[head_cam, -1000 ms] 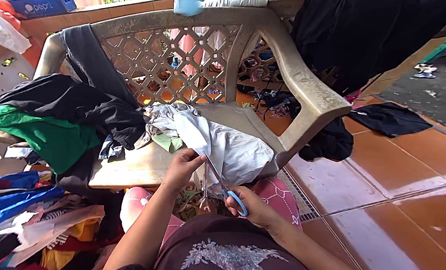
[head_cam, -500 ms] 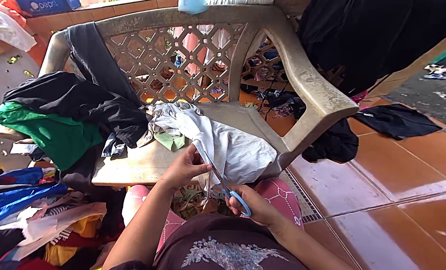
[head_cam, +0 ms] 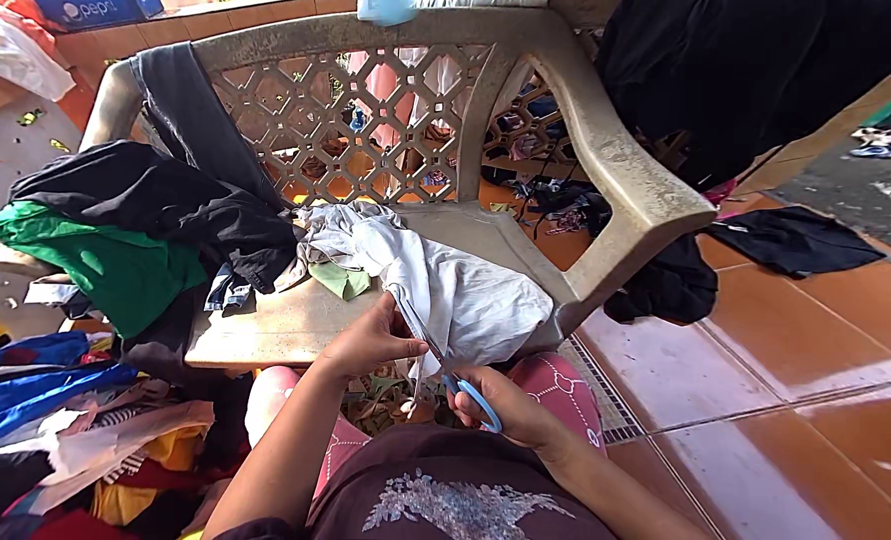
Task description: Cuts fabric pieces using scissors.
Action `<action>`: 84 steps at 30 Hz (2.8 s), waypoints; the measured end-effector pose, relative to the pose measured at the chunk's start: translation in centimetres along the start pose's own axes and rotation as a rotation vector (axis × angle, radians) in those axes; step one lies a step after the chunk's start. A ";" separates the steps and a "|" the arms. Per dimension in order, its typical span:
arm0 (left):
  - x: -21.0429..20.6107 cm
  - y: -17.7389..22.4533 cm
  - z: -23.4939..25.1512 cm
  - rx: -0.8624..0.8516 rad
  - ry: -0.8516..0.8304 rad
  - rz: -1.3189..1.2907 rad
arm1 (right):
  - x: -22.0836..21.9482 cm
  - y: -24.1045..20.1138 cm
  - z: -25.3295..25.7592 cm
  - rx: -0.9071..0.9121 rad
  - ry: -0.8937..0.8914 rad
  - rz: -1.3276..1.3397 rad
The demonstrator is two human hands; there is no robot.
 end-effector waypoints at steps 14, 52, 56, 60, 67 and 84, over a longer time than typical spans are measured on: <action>0.2 0.0 -0.2 -0.001 0.014 0.005 | -0.2 0.3 0.1 0.020 0.040 0.008; 0.4 0.7 -0.9 -0.100 0.072 -0.008 | -0.5 0.2 0.5 0.082 -0.059 0.025; 0.0 0.6 -0.9 -0.089 0.002 0.017 | -0.8 -0.2 0.5 0.069 -0.052 0.039; 0.0 0.5 -0.7 -0.078 -0.009 0.043 | -1.0 -0.3 0.6 0.083 -0.047 0.059; -0.1 0.3 -0.6 -0.071 -0.039 0.058 | -1.4 0.0 0.6 0.095 -0.002 0.072; -0.1 0.4 -1.0 -0.185 0.233 -0.002 | -1.9 -0.4 0.6 0.125 -0.018 0.122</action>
Point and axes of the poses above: each hand's wrist, its own z-axis towards the middle knuckle, its own x-axis out of the back of the hand, y = z × x, the point moved 4 cm from there along z, towards the middle knuckle, and after that the axes turned 7 degrees about z, right-handed, at the moved point
